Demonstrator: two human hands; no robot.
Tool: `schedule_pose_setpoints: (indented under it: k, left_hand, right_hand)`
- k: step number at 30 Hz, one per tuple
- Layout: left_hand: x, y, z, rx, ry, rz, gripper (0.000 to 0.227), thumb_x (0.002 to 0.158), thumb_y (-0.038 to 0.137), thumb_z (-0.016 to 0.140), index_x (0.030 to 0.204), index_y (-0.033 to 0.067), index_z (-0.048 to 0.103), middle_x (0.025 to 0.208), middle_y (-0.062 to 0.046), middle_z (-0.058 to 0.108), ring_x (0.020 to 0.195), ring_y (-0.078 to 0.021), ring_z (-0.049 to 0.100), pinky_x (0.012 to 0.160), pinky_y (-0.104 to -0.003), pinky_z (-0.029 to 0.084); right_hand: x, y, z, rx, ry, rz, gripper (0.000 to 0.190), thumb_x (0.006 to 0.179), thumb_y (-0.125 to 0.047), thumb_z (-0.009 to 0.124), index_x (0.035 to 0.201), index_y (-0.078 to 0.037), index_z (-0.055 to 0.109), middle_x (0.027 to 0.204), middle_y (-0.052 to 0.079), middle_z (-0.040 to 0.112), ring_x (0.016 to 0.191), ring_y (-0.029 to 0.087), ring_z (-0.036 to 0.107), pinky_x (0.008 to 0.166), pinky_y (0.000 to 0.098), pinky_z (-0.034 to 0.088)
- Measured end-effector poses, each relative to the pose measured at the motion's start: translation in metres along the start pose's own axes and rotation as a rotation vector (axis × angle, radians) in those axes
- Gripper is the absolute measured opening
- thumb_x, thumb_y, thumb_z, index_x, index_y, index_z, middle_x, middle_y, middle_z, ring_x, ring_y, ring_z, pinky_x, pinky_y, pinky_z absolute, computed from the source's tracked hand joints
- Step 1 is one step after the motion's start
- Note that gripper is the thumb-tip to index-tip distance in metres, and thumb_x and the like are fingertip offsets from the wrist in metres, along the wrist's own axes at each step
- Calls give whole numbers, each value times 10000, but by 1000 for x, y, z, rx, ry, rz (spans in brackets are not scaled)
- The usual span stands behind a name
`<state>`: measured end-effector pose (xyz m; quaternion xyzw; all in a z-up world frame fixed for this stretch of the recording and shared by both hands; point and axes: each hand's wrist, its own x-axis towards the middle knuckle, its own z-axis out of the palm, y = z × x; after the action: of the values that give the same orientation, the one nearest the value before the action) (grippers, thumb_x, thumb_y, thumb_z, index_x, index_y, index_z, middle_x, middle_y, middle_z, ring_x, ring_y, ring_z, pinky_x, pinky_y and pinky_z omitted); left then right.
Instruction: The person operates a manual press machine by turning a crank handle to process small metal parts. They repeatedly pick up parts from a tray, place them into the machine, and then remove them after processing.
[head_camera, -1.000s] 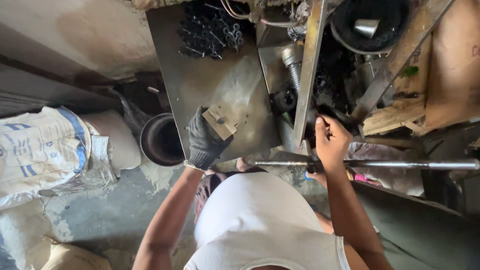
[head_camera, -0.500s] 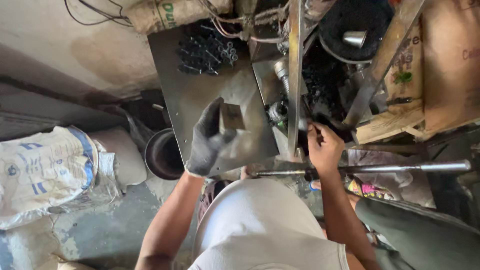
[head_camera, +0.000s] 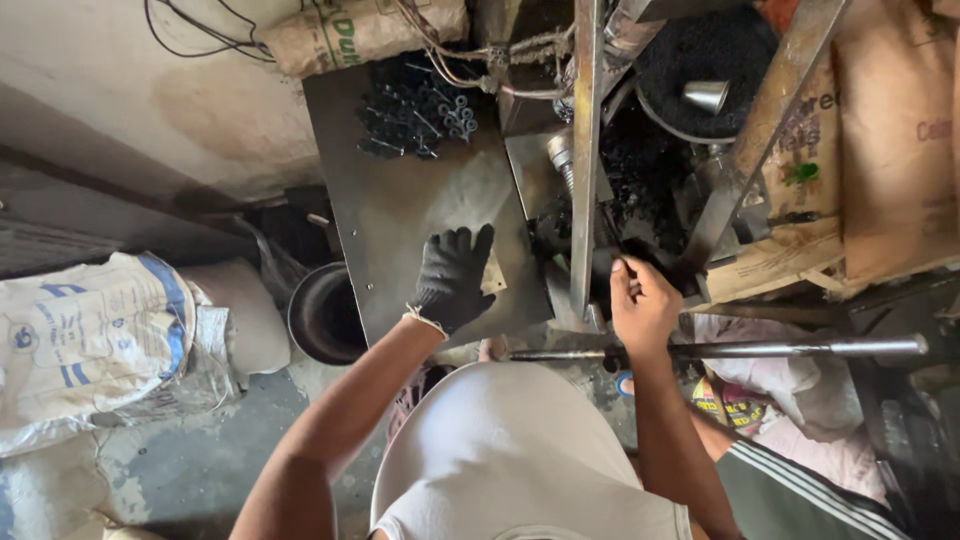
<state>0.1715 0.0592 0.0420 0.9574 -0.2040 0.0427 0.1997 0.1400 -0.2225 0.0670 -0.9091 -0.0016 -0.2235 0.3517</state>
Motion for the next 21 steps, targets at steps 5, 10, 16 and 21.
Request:
schedule_pose_setpoints:
  k: [5,10,16,21]
  left_hand:
    - [-2,1,-10,0,-33,35,985,604,437,852,1438,61,489,1137,-186,560,1070,-384,532,864,-517,413]
    - [-48,-9,-14,-118,140,-104,966,630,434,893,1451,119,493,1204,-182,569,1119,-401,531,920,-553,419]
    - [-96,-44,3,-344,384,-149,1041,620,418,936,1468,59,451,1361,-240,529,1234,-452,516,1058,-557,449]
    - [-131,-58,22,-380,351,-209,1126,613,407,960,1510,11,407,1430,-266,496,1299,-452,521,1071,-497,482]
  right_hand:
    - [1,-3,-1,14,5,-44,122,1007,-115,729,1060,-5,730,760,110,648,574,136,580,557,280,456]
    - [2,-16,-4,44,21,-55,119,1012,-85,727,1085,9,735,849,122,682,643,163,604,611,298,481]
    - [-30,-51,7,212,-159,-377,132,966,-46,716,1091,-7,729,903,106,685,763,188,643,670,306,501]
    - [-23,-36,106,243,-493,75,303,977,-227,746,1192,-16,710,971,120,699,797,192,666,702,314,539]
